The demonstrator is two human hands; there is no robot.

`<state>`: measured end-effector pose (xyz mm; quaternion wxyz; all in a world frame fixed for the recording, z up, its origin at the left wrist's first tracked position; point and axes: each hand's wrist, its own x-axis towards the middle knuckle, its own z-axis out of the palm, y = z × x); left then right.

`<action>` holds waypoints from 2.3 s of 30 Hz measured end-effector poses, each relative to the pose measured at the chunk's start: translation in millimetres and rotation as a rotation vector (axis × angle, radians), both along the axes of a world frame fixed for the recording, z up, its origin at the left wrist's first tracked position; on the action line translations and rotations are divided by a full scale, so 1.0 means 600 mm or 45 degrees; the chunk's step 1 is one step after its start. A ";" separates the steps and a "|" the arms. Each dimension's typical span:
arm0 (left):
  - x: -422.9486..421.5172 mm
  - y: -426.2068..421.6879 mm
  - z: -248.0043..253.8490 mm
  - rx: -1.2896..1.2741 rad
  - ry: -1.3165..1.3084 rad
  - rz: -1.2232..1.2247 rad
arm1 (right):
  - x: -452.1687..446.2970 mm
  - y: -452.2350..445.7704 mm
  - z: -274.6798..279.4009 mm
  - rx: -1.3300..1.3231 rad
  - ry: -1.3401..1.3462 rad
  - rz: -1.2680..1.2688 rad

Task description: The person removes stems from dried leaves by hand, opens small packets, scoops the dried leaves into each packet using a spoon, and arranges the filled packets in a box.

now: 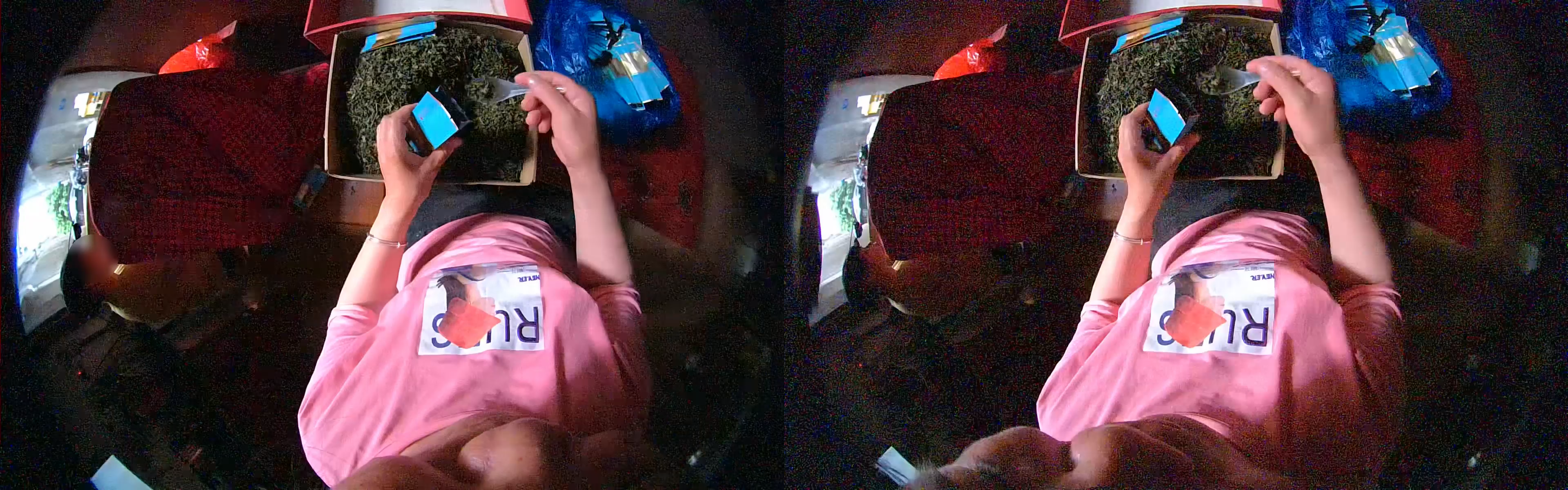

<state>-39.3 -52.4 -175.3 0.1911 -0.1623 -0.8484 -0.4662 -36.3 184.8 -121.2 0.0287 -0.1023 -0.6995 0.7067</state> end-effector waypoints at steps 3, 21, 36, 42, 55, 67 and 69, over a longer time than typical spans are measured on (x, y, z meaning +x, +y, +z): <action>-0.002 -0.001 -0.003 -0.023 0.036 -0.015 | 0.019 -0.019 0.025 0.051 0.116 0.004; 0.003 -0.001 -0.011 0.333 -0.154 0.070 | 0.005 -0.025 -0.075 0.952 0.584 0.077; 0.007 -0.006 -0.006 0.124 -0.012 0.062 | -0.005 -0.066 -0.130 0.294 -0.144 0.330; 0.007 -0.007 -0.017 0.050 0.011 0.060 | -0.015 -0.048 -0.090 -0.082 -0.082 0.114; 0.004 -0.005 -0.013 0.038 0.026 -0.007 | 0.028 -0.031 0.032 0.074 0.170 0.105; 0.008 -0.011 -0.015 0.138 -0.148 -0.028 | 0.027 -0.049 0.043 0.802 0.855 0.055; 0.005 -0.008 -0.014 0.052 0.007 0.068 | 0.015 -0.039 0.020 0.880 0.741 0.005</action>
